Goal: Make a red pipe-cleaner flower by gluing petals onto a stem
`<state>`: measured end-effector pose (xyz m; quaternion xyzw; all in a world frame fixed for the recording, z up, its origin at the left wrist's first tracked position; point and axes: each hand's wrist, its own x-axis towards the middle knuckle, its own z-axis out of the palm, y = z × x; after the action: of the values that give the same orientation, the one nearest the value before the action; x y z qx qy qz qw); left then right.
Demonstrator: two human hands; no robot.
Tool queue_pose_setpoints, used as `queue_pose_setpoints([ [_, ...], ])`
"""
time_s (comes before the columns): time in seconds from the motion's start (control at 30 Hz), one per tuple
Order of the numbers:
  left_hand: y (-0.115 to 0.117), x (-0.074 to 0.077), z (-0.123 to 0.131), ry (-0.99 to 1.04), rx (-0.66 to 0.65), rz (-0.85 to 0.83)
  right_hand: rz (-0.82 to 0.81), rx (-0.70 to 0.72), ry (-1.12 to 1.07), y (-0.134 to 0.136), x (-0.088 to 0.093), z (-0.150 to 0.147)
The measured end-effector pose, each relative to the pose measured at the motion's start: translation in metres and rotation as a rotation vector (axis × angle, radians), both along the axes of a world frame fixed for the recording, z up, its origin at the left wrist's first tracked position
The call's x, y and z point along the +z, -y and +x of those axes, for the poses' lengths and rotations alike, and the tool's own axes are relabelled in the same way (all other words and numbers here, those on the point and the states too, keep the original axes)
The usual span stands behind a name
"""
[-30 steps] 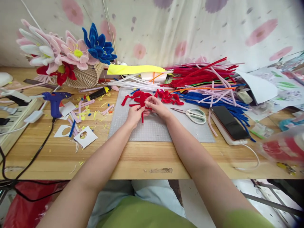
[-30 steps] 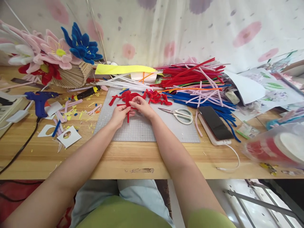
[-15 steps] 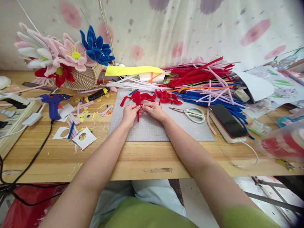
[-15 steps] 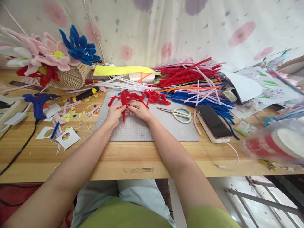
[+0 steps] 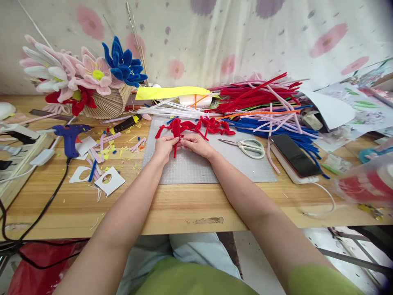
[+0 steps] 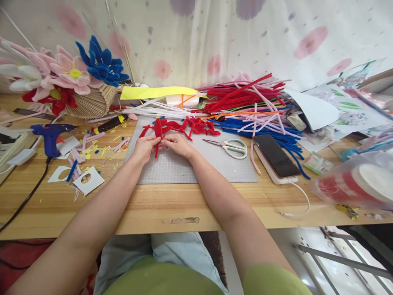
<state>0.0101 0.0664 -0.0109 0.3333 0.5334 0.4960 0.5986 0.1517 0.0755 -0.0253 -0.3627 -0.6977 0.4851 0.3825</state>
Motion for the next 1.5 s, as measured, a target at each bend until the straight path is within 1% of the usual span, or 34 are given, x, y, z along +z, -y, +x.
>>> queue_pose_setpoints([
  [0.03, 0.000, 0.000, -0.001, -0.024, -0.014, 0.002, -0.048, -0.019, -0.017, -0.001, 0.000, 0.003],
  [0.1, 0.001, -0.001, -0.001, -0.076, -0.056, 0.017, -0.138, -0.117, -0.090, -0.004, 0.000, 0.008],
  [0.17, 0.002, -0.004, 0.000, -0.112, -0.110, 0.045, -0.194, -0.206, -0.175, -0.007, 0.000, 0.012],
  [0.2, 0.003, -0.005, 0.001, -0.118, -0.140, 0.064, -0.210, -0.212, -0.198, -0.008, 0.000, 0.012],
  [0.27, 0.005, -0.007, 0.003, -0.119, -0.175, 0.110, -0.235, -0.159, -0.199, -0.008, -0.001, 0.010],
  [0.33, 0.006, -0.009, 0.003, -0.119, -0.175, 0.148, -0.262, -0.098, -0.174, -0.008, -0.002, 0.006],
  [0.4, 0.008, -0.010, 0.003, -0.116, -0.169, 0.172, -0.283, -0.067, -0.164, -0.008, -0.004, 0.004],
  [0.57, 0.011, -0.015, 0.001, -0.067, -0.213, 0.257, -0.292, -0.108, -0.223, -0.009, -0.006, 0.001],
  [0.63, 0.012, -0.020, 0.003, -0.087, -0.195, 0.311, -0.291, -0.124, -0.235, -0.010, -0.007, -0.001],
  [0.73, 0.012, -0.028, 0.006, -0.174, -0.097, 0.369, -0.284, -0.116, -0.244, -0.010, -0.007, -0.003],
  [0.83, 0.011, -0.032, 0.008, -0.184, -0.054, 0.367, -0.276, -0.118, -0.220, -0.010, -0.007, -0.003],
  [0.9, 0.011, -0.031, 0.007, -0.147, -0.065, 0.316, -0.263, -0.119, -0.203, -0.010, -0.006, -0.002],
  [1.0, 0.011, -0.022, 0.004, -0.105, -0.118, 0.213, -0.256, -0.097, -0.200, -0.009, -0.004, 0.001],
  [1.13, 0.012, -0.009, -0.003, -0.064, -0.247, 0.118, -0.274, -0.043, -0.202, -0.008, -0.003, 0.005],
  [1.27, 0.012, -0.004, -0.008, -0.009, -0.362, 0.097, -0.306, 0.046, -0.212, -0.008, -0.004, 0.009],
  [1.4, 0.011, -0.002, -0.010, 0.056, -0.384, 0.084, -0.347, 0.097, -0.271, -0.007, -0.005, 0.009],
  [1.5, 0.010, 0.000, -0.009, 0.077, -0.366, 0.035, -0.363, 0.087, -0.320, -0.008, -0.006, 0.007],
])
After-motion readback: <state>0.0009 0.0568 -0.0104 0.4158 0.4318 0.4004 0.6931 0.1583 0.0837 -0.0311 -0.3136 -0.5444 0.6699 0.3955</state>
